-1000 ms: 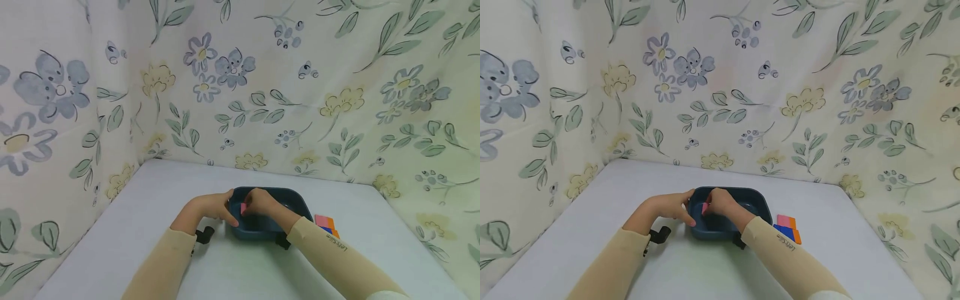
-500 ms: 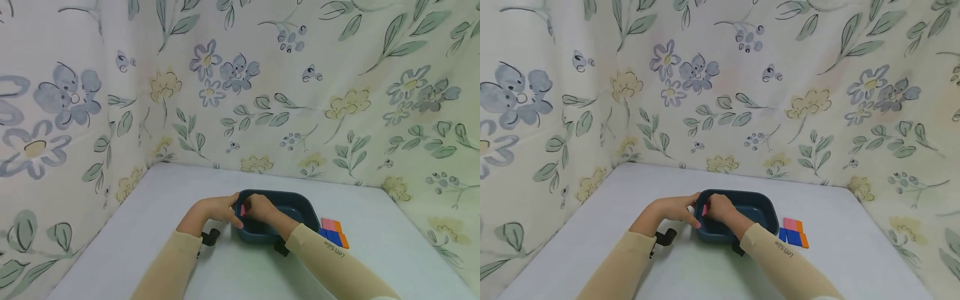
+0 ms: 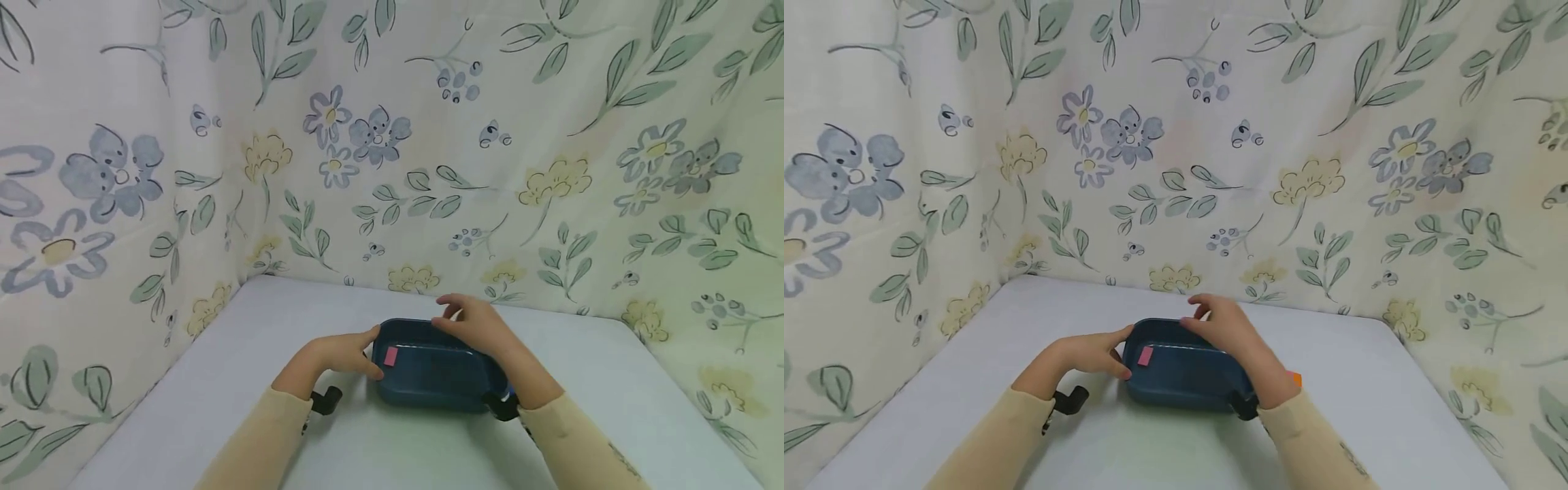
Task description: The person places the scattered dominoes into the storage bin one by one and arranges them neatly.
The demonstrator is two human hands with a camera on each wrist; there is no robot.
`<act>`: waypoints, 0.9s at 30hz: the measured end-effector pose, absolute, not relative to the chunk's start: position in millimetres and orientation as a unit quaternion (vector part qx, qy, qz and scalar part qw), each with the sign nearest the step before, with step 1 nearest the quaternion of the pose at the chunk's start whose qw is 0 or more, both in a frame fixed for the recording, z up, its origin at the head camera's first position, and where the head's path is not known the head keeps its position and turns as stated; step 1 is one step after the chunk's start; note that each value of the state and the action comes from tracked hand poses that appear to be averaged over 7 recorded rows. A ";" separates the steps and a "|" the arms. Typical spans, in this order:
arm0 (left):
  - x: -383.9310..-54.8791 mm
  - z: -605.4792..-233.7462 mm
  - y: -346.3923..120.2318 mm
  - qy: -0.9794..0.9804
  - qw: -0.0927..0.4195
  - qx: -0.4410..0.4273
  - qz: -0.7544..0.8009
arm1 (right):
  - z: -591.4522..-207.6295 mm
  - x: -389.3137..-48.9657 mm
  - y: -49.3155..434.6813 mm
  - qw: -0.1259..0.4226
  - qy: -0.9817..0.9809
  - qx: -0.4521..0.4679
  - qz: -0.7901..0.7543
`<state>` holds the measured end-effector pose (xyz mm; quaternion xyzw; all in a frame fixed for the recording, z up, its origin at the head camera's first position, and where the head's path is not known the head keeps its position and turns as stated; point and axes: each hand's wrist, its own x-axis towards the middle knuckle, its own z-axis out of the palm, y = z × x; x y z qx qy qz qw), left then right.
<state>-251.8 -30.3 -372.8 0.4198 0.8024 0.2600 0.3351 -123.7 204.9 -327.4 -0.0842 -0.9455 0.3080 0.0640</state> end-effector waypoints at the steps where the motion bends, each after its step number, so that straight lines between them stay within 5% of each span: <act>1: -250.2 -376.1 -29.0 0.802 0.337 0.420 0.260 | -323.0 -112.5 213.7 0.073 -0.943 -0.095 0.310; 9: -243.9 -389.3 -19.7 0.797 0.342 0.414 0.277 | -318.2 -63.1 239.1 -0.068 -0.962 -0.082 0.251; 18: -263.5 -373.7 -57.2 0.828 0.325 0.357 0.284 | -332.2 -81.6 295.1 -0.033 -0.967 -0.151 0.204; 23: -257.5 -379.5 -49.8 0.822 0.330 0.365 0.286 | -324.7 -78.5 246.7 0.037 -0.974 -0.061 0.214; 27: -253.8 -383.6 -22.3 0.809 0.329 0.407 0.268 | -330.7 -76.3 188.1 0.008 -0.976 0.040 0.214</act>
